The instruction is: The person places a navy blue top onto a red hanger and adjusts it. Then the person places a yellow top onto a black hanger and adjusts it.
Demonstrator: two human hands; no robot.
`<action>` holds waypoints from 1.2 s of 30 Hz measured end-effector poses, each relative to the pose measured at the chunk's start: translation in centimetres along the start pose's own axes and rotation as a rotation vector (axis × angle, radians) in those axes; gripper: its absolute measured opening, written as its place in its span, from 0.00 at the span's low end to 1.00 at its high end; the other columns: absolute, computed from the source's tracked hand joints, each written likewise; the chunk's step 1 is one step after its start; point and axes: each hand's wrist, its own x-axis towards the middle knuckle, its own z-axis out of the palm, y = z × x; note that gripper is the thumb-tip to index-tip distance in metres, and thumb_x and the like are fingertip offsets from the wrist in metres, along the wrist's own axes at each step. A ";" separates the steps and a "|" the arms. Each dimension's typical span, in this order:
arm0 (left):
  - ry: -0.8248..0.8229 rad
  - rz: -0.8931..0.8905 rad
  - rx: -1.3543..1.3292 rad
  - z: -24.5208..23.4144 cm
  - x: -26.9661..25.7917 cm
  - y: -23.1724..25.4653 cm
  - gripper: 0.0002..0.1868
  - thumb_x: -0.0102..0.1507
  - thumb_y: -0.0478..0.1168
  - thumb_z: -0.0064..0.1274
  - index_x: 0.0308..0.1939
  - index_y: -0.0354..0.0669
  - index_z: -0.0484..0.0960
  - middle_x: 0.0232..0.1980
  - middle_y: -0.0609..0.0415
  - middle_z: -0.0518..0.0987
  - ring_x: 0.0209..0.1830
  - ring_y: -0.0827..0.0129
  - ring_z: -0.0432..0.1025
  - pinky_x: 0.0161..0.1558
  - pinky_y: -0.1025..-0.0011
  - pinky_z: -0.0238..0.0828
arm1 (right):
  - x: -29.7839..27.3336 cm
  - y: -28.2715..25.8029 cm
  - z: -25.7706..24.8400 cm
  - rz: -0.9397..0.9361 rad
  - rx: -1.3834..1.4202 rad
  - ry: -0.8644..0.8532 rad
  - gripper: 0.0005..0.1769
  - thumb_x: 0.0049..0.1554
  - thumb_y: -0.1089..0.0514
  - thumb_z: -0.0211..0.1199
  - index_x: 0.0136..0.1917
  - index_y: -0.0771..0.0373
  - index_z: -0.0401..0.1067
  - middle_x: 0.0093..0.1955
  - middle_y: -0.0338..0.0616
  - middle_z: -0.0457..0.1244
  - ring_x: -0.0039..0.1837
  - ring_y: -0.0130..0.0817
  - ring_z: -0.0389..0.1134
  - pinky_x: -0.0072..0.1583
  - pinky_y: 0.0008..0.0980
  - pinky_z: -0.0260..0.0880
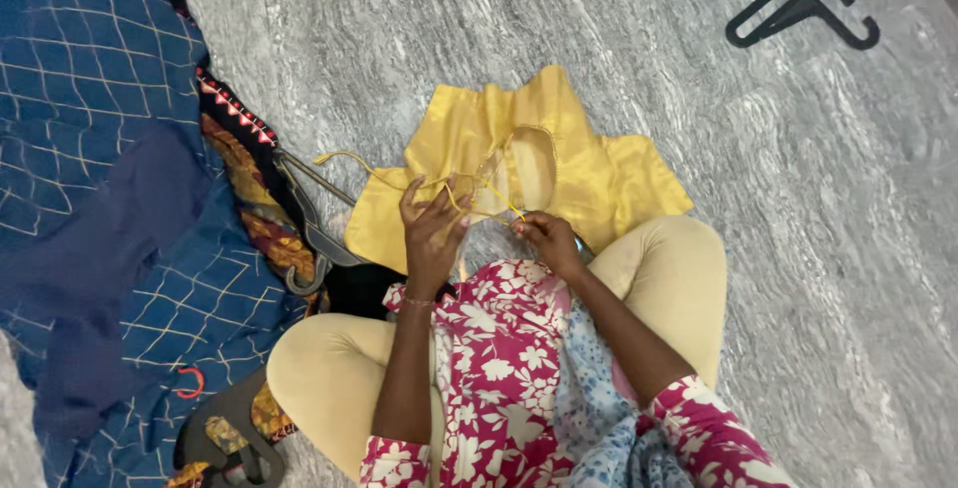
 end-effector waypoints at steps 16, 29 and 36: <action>0.168 -0.031 0.021 4.2 -2.2 0.2 0.13 0.65 0.26 0.58 0.53 0.33 0.81 0.53 0.42 0.83 0.53 0.52 0.78 0.52 0.61 0.77 | -1.0 -2.2 0.2 0.056 0.103 -0.140 0.09 0.62 0.60 0.64 0.52 0.68 0.78 0.48 0.40 0.72 0.50 0.23 0.69 0.55 0.27 0.69; -0.183 0.034 0.319 2.3 -1.0 -1.1 0.35 0.62 0.21 0.48 0.74 0.42 0.70 0.61 0.42 0.73 0.55 0.51 0.75 0.51 0.61 0.75 | -0.4 -0.6 0.0 0.054 0.008 -0.110 0.09 0.64 0.59 0.63 0.53 0.67 0.78 0.48 0.41 0.72 0.50 0.23 0.69 0.55 0.27 0.70; -0.021 -0.173 0.305 0.1 0.2 -1.9 0.31 0.66 0.22 0.49 0.73 0.46 0.72 0.56 0.47 0.71 0.44 0.64 0.74 0.46 0.69 0.76 | -0.4 -1.1 0.1 0.064 0.026 -0.088 0.09 0.64 0.59 0.62 0.53 0.66 0.78 0.45 0.37 0.70 0.45 0.21 0.64 0.49 0.25 0.66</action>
